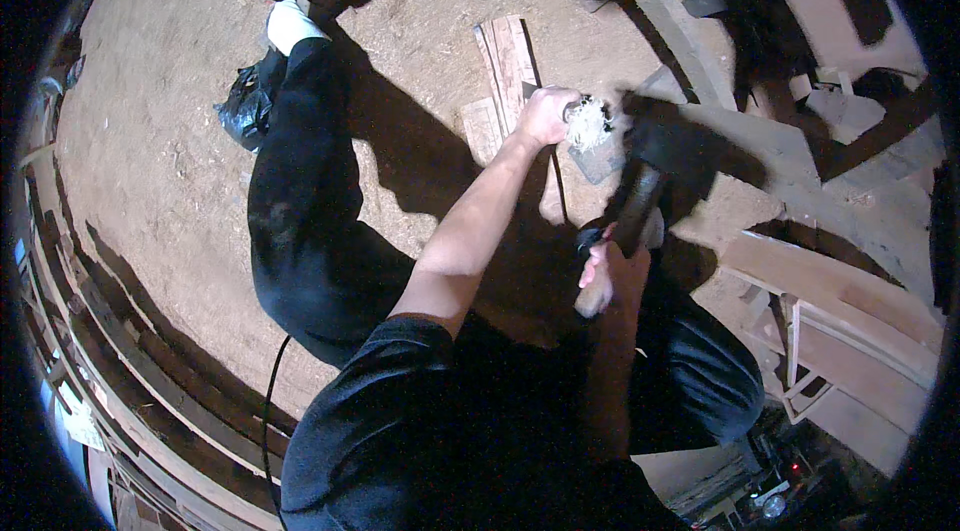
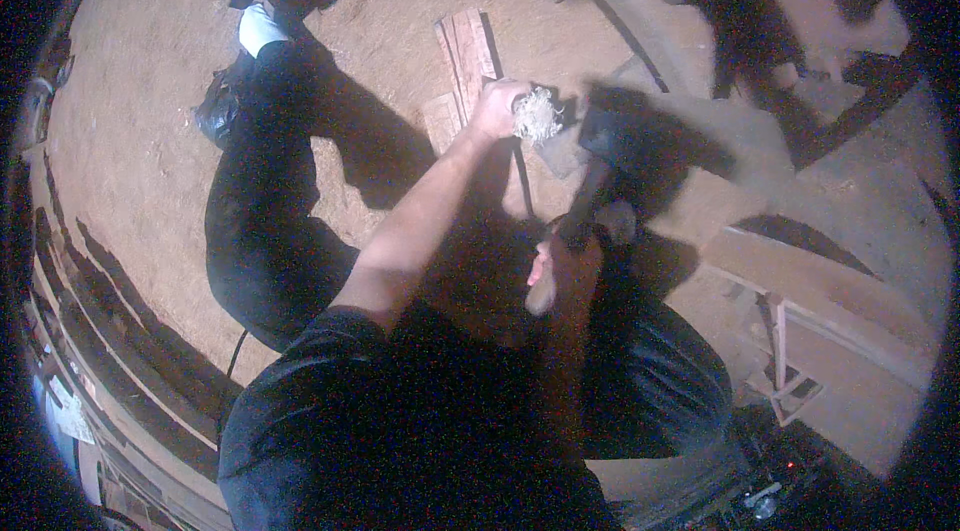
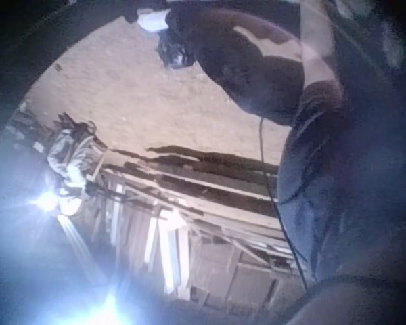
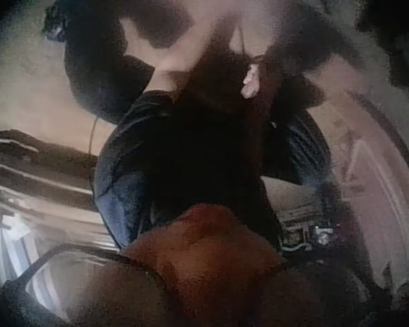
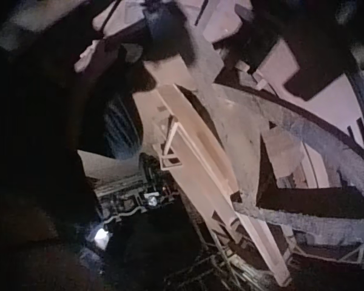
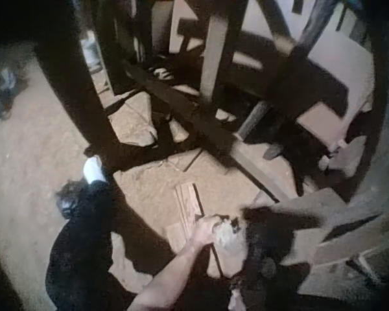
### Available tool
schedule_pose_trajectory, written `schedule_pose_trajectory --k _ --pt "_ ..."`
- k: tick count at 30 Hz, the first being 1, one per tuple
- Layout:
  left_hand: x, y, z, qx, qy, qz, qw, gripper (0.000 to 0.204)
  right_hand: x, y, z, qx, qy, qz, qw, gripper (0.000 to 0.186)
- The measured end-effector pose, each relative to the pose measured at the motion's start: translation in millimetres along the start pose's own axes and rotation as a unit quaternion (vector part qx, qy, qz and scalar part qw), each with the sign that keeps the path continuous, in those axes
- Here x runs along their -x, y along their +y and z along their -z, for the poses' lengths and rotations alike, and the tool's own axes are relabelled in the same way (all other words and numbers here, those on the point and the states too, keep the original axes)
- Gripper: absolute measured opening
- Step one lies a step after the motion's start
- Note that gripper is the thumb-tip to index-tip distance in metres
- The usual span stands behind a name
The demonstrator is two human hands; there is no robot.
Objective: The person sits on the floor and uses a chisel and mallet to carve a small piece of wood held between their feet. They repeatedly strike the chisel to remove wood shavings, shaping the piece.
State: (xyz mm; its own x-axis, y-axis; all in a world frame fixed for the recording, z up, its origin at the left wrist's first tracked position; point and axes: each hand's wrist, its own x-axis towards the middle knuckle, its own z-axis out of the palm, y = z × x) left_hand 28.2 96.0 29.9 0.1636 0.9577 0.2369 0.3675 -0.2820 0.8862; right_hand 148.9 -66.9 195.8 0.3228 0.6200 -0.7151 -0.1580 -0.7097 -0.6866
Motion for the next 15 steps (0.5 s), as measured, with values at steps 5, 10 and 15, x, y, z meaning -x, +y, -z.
schedule_pose_trajectory --k 5,10,15 --pt "-12 0 2 0.06 -0.021 0.007 0.998 0.017 -4 4 -10 -0.011 -0.001 0.041 0.999 0.019" --pt "-7 2 2 0.039 -0.004 0.0 0.999 0.018 -12 -12 -13 0.105 0.012 -0.013 0.994 0.015" --pt "-4 -10 -9 0.062 0.002 -0.009 0.998 0.018 12 -29 -13 -0.013 -0.031 0.115 0.993 0.014"
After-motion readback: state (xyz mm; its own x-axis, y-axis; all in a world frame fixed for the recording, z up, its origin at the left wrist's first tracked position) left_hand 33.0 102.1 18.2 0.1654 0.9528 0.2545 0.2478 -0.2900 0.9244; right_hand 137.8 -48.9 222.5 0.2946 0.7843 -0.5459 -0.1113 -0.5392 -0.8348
